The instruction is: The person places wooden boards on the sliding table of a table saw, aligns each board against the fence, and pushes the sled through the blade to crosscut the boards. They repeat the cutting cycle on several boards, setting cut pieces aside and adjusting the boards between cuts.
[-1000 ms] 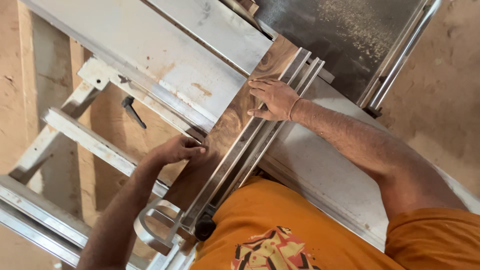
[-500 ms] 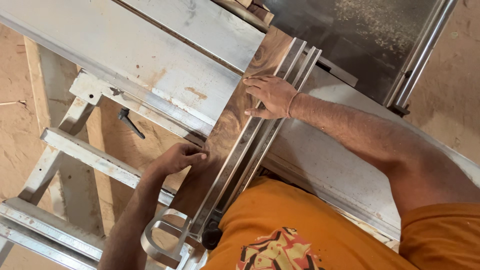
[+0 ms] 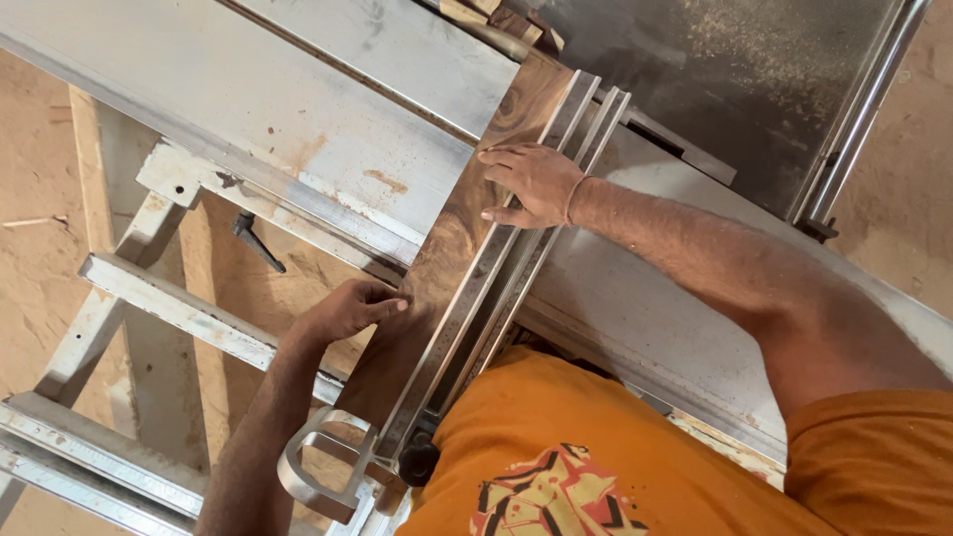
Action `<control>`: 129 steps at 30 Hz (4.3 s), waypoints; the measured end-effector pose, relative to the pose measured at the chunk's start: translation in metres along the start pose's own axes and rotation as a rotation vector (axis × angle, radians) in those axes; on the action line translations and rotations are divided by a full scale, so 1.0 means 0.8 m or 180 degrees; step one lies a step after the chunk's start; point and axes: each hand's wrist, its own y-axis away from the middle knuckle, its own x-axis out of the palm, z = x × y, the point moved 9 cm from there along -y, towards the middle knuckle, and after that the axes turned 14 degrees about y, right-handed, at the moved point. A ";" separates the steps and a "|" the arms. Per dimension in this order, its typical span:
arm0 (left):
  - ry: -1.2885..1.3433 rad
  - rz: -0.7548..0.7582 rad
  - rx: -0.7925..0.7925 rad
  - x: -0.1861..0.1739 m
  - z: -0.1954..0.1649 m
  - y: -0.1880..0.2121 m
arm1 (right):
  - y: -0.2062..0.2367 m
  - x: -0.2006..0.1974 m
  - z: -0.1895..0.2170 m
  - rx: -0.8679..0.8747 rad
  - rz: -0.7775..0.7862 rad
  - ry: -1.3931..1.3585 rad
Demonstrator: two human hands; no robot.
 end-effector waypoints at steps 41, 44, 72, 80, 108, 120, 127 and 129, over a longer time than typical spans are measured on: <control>-0.0339 -0.0182 -0.0083 -0.002 -0.005 0.008 | 0.012 -0.027 0.010 0.0112 -0.0284 0.0024; -0.0395 -0.0188 -0.0106 -0.003 -0.010 0.009 | 0.015 -0.042 0.014 0.0045 -0.0694 0.0157; 0.0006 -0.0229 -0.0132 0.029 -0.027 0.045 | 0.234 -0.032 0.179 0.0876 -0.1800 -0.2046; 0.0039 -0.0694 0.0402 0.025 -0.017 0.026 | 0.437 0.079 0.301 0.2977 -0.1382 -0.2159; 0.0212 0.0977 0.3108 0.404 -0.344 0.168 | 0.601 -0.129 0.437 0.3312 -0.3769 -0.2024; -0.2150 0.3259 0.3315 0.961 -0.109 0.234 | 0.916 0.094 0.653 0.5861 -0.5451 -0.2533; -0.3161 0.2512 0.1223 0.871 0.097 0.112 | 1.095 0.265 0.884 0.8809 -0.2082 -0.2218; -0.3128 0.2104 0.0533 0.804 0.159 0.086 | 1.113 0.323 0.923 0.8952 -0.1353 -0.2785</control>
